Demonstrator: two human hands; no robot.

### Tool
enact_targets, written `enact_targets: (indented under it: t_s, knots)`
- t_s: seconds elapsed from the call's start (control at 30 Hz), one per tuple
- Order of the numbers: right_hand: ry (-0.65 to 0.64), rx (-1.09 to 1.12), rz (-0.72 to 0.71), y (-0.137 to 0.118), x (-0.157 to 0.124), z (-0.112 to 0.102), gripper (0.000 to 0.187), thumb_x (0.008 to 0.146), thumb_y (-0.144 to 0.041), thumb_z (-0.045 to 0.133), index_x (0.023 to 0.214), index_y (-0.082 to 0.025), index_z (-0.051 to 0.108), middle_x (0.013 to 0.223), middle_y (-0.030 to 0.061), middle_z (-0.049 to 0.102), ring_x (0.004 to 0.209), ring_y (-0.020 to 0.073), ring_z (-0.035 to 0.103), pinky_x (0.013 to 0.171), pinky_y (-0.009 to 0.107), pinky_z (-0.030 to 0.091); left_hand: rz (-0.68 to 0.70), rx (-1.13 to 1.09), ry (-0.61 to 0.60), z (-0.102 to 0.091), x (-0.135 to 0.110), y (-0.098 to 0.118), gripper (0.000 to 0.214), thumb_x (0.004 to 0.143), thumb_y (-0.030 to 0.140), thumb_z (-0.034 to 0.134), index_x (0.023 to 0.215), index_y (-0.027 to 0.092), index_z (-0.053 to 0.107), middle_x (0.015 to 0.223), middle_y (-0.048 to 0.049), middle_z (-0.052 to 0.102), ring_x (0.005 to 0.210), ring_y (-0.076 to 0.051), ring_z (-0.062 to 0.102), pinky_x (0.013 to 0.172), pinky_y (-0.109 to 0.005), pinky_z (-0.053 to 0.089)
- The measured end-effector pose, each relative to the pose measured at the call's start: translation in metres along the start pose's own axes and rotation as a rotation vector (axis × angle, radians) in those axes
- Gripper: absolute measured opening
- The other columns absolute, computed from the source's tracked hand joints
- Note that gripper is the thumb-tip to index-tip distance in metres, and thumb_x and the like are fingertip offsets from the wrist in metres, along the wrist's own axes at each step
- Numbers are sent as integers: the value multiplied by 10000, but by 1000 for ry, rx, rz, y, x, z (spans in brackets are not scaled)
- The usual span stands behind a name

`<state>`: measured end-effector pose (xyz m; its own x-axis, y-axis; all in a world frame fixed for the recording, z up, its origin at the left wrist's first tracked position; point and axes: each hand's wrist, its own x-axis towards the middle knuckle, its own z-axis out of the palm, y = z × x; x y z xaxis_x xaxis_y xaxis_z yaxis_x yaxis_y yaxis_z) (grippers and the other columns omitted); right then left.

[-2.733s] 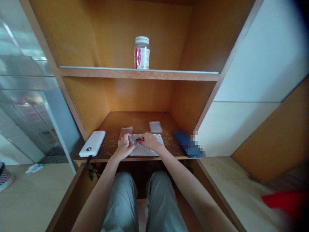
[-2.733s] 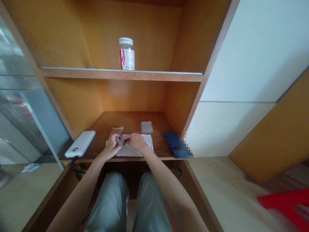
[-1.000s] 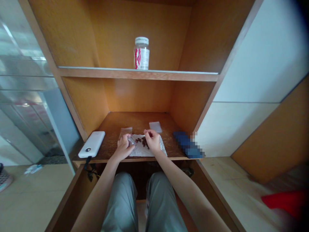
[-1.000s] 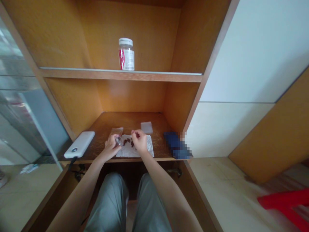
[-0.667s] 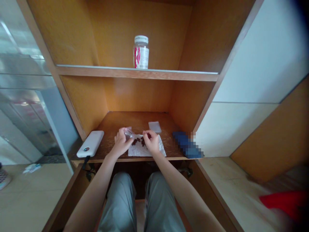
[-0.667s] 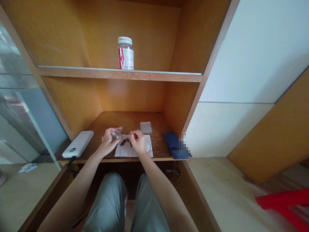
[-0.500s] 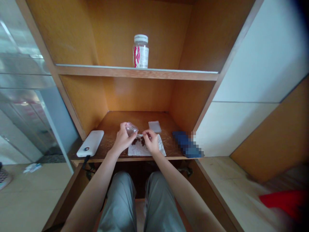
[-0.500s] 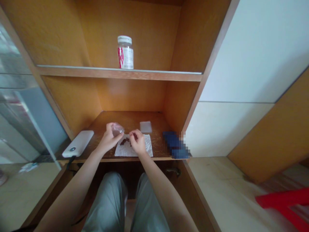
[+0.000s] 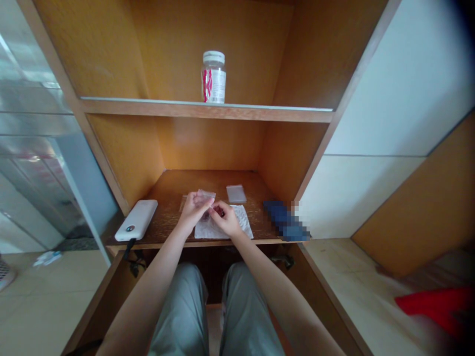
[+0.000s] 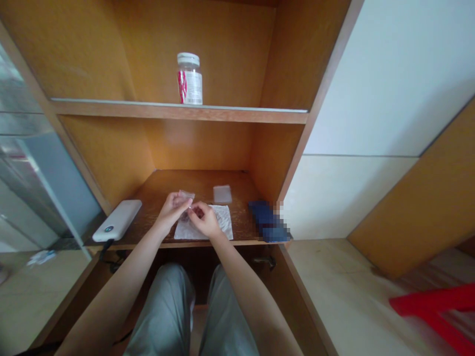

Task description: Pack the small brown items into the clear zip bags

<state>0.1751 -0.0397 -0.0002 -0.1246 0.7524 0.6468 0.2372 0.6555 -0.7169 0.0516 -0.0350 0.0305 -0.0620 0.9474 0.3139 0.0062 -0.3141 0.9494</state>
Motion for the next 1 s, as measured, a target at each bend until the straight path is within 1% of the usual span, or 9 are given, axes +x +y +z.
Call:
enact_targets:
  t_s: [0.13, 0.27, 0.33, 0.4, 0.53, 0.63, 0.77, 0.83, 1.0]
  knots:
    - [10, 9, 31, 4, 0, 1, 187, 785, -312, 458, 712, -179, 568, 601, -6, 549, 535, 108, 481, 521, 221, 380, -35, -4, -6, -8, -3, -1, 330, 635, 381, 661, 840, 165, 520, 785, -16, 593, 761, -147, 586, 694, -281, 451]
    - [42, 32, 59, 6, 0, 2, 196, 781, -312, 458, 690, -179, 568, 593, -6, 556, 525, 108, 487, 507, 217, 375, -26, 48, -69, -22, -5, -5, 305, 610, 343, 686, 827, 159, 574, 835, -30, 607, 790, -149, 574, 690, -256, 433]
    - [50, 47, 61, 6, 0, 2, 191, 774, -305, 464, 673, -177, 564, 583, -7, 555, 521, 109, 489, 500, 215, 375, -25, 53, -76, -29, -6, -9, 301, 608, 339, 686, 827, 160, 583, 826, -28, 606, 751, -138, 567, 628, -234, 420]
    - [51, 57, 57, 4, 0, 1, 185, 768, -291, 469, 654, -176, 558, 576, -7, 555, 519, 108, 493, 501, 214, 379, -30, 23, -91, -33, -7, -14, 285, 626, 350, 670, 820, 162, 579, 747, -11, 596, 656, -118, 550, 540, -214, 387]
    - [41, 48, 72, 3, -1, 1, 180, 759, -281, 469, 638, -178, 553, 576, -7, 559, 521, 109, 498, 506, 217, 387, -52, -30, -79, -37, -8, -26, 278, 623, 361, 668, 772, 148, 570, 637, 2, 563, 557, -102, 519, 459, -201, 329]
    - [25, 37, 73, 6, -1, 2, 170, 752, -274, 472, 632, -182, 551, 553, -13, 545, 512, 110, 494, 491, 216, 379, -93, -85, -62, -38, -8, -32, 284, 622, 353, 671, 777, 141, 562, 680, -12, 577, 552, -97, 526, 449, -197, 317]
    - [13, 30, 60, 9, -2, 3, 170, 755, -275, 468, 634, -186, 548, 551, -13, 547, 513, 111, 496, 491, 218, 380, -113, -117, -65, -40, -10, -33, 293, 614, 355, 677, 767, 139, 552, 703, -25, 589, 544, -101, 538, 444, -200, 317]
    - [7, 32, 68, 9, -2, 2, 165, 761, -287, 467, 665, -186, 554, 569, -9, 557, 524, 113, 504, 500, 220, 390, -117, -122, -75, -40, -12, -32, 298, 615, 369, 674, 759, 142, 547, 701, -24, 587, 538, -104, 545, 441, -202, 316]
    - [25, 18, 63, 10, -1, 4, 166, 754, -304, 501, 840, -180, 570, 647, 0, 577, 555, 115, 509, 519, 222, 399, -113, -83, -99, -41, -15, -29, 284, 636, 381, 661, 742, 140, 554, 658, -1, 560, 482, -83, 508, 431, -199, 293]
